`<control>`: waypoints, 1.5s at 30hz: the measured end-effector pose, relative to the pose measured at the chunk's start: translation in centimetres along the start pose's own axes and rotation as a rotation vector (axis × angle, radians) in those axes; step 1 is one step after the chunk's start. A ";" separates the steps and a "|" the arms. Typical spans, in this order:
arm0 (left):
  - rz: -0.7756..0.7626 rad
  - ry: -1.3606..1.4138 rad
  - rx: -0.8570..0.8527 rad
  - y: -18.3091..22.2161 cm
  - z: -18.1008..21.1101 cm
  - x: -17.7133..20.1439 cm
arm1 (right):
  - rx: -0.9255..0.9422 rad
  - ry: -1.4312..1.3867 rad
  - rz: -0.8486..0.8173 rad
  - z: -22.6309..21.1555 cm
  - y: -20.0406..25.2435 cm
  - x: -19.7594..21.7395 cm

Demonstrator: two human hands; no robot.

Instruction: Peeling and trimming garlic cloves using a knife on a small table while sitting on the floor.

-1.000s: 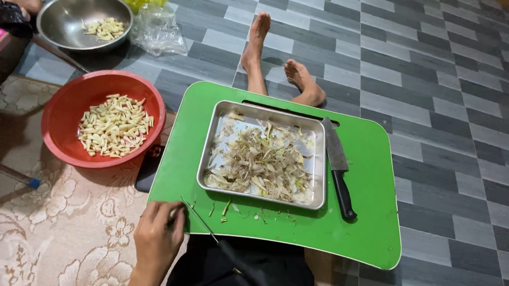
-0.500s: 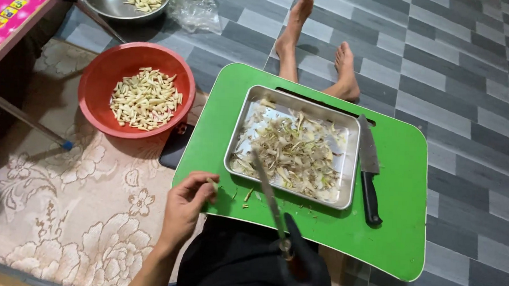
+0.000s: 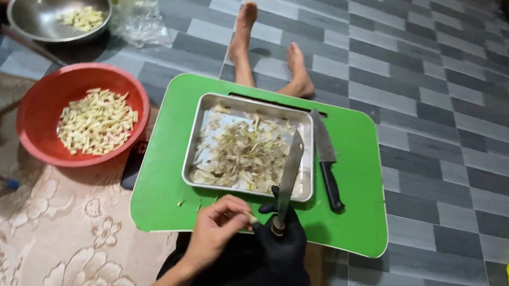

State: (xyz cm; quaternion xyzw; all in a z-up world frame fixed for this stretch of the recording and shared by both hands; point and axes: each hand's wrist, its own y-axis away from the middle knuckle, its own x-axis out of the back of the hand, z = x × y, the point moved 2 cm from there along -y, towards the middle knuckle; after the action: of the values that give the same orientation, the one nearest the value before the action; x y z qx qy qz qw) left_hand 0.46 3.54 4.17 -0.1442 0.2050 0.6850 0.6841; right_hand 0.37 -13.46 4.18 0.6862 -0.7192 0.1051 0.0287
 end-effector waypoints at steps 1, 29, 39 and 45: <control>-0.037 -0.051 -0.018 -0.2 -0.2 -0.6 | -0.001 0.033 0.009 -0.8 -0.4 -0.2; 0.062 0.080 0.177 -2.7 -6.0 -0.1 | 0.385 0.450 -0.172 1.1 -1.0 1.3; -0.076 0.163 0.156 -2.6 -5.0 -0.7 | 0.008 0.083 0.022 0.5 -1.1 0.5; -0.101 0.124 0.155 -2.4 -4.9 -0.6 | -0.225 -0.205 -0.006 1.2 -1.0 0.7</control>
State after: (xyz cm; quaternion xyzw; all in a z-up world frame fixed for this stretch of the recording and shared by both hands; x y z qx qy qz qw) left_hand 2.43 0.62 -0.05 -0.1430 0.2920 0.6214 0.7129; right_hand 1.50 -14.39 3.23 0.6879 -0.7235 -0.0472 0.0321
